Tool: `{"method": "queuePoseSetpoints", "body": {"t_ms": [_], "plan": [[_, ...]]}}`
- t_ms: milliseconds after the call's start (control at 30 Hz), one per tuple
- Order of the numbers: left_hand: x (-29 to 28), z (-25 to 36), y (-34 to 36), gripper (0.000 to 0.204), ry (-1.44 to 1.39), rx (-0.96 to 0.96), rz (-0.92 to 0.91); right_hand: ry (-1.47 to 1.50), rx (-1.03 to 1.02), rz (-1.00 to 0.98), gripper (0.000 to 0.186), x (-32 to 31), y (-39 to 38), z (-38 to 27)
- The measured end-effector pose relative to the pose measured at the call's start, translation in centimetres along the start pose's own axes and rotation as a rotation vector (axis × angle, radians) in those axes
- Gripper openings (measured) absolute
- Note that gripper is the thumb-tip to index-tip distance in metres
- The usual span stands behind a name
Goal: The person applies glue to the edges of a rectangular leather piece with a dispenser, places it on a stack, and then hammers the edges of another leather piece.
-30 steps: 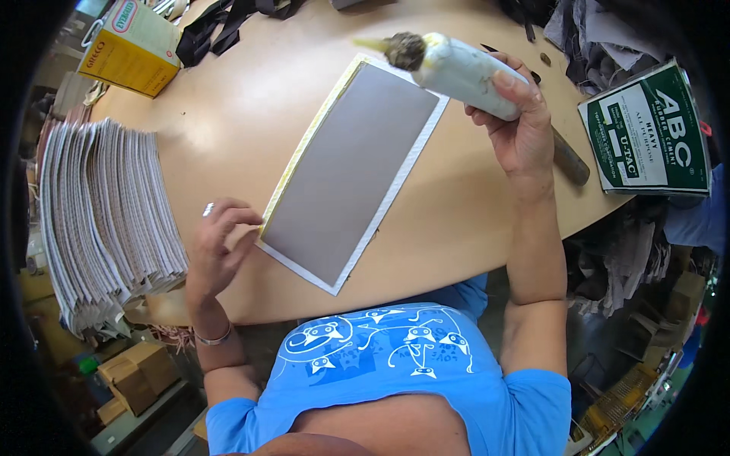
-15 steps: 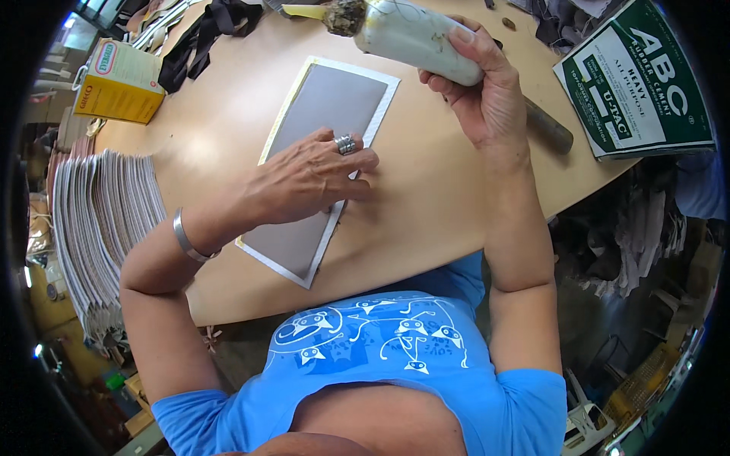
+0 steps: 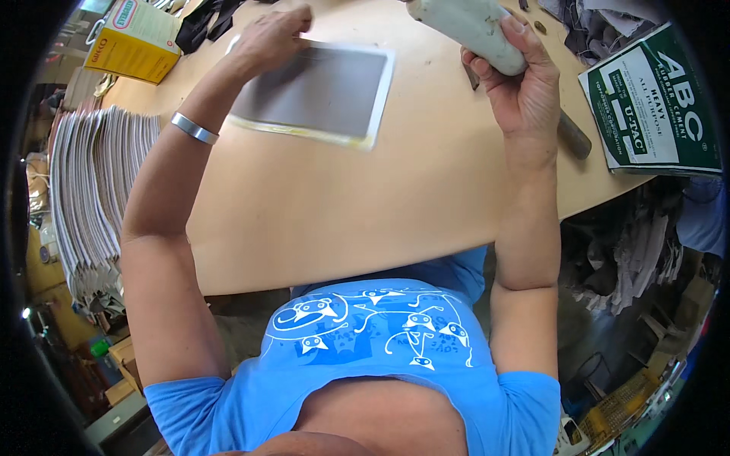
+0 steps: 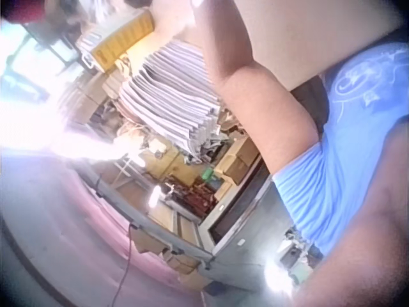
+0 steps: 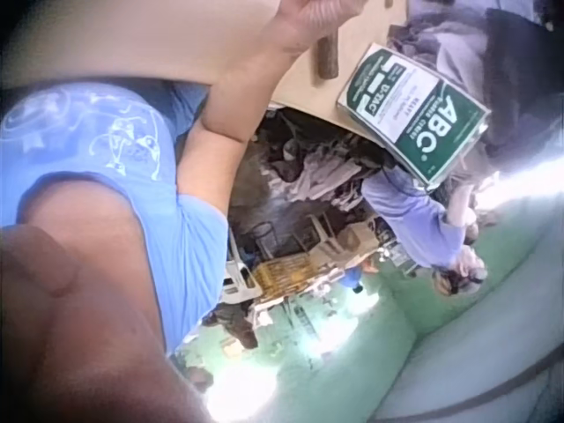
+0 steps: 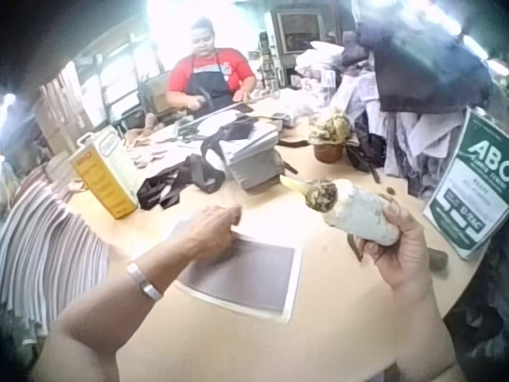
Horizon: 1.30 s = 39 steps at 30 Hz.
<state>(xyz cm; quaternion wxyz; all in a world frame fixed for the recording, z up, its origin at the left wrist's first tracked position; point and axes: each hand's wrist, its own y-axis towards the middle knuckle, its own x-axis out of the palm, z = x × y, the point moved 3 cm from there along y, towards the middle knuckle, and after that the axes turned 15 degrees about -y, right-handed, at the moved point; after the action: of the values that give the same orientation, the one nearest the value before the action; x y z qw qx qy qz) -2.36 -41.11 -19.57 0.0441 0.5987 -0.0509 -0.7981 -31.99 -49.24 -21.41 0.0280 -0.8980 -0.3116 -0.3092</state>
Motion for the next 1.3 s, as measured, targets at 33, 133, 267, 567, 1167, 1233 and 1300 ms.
{"method": "queuePoseSetpoints", "body": {"t_ms": [33, 133, 267, 567, 1167, 1233, 1300], "plan": [[-0.1, -1.1, -0.4, 0.025, -0.04, -0.061, -0.008, -0.039, -0.013, 0.007, 0.031, 0.5, 0.0, 0.1], [-0.6, -3.6, -2.5, 0.022, -0.198, -0.209, -0.029, -0.205, -0.058, 0.091, 0.032, 2.2, -0.2, 0.3], [-0.3, -2.7, -6.5, 0.021, -0.443, -0.265, -0.053, -0.43, -0.121, 0.115, 0.032, 3.5, -0.7, 0.0], [-0.7, -4.8, -12.6, 0.015, -0.195, -0.26, 0.428, -0.794, -0.253, 0.077, 0.033, 5.5, -1.3, 0.2], [-1.8, -0.5, -19.0, 0.007, -0.406, -0.403, 0.177, -1.573, -0.392, -0.005, 0.032, 7.7, 2.0, 0.5], [-1.9, -0.5, -20.4, 0.01, -0.396, -0.432, 0.195, -1.553, -0.406, 0.004, 0.032, 7.5, 2.0, 0.7], [-2.0, -0.1, -21.4, 0.012, -0.418, -0.482, 0.205, -1.515, -0.393, 0.021, 0.032, 7.4, 1.9, 0.8]]}}
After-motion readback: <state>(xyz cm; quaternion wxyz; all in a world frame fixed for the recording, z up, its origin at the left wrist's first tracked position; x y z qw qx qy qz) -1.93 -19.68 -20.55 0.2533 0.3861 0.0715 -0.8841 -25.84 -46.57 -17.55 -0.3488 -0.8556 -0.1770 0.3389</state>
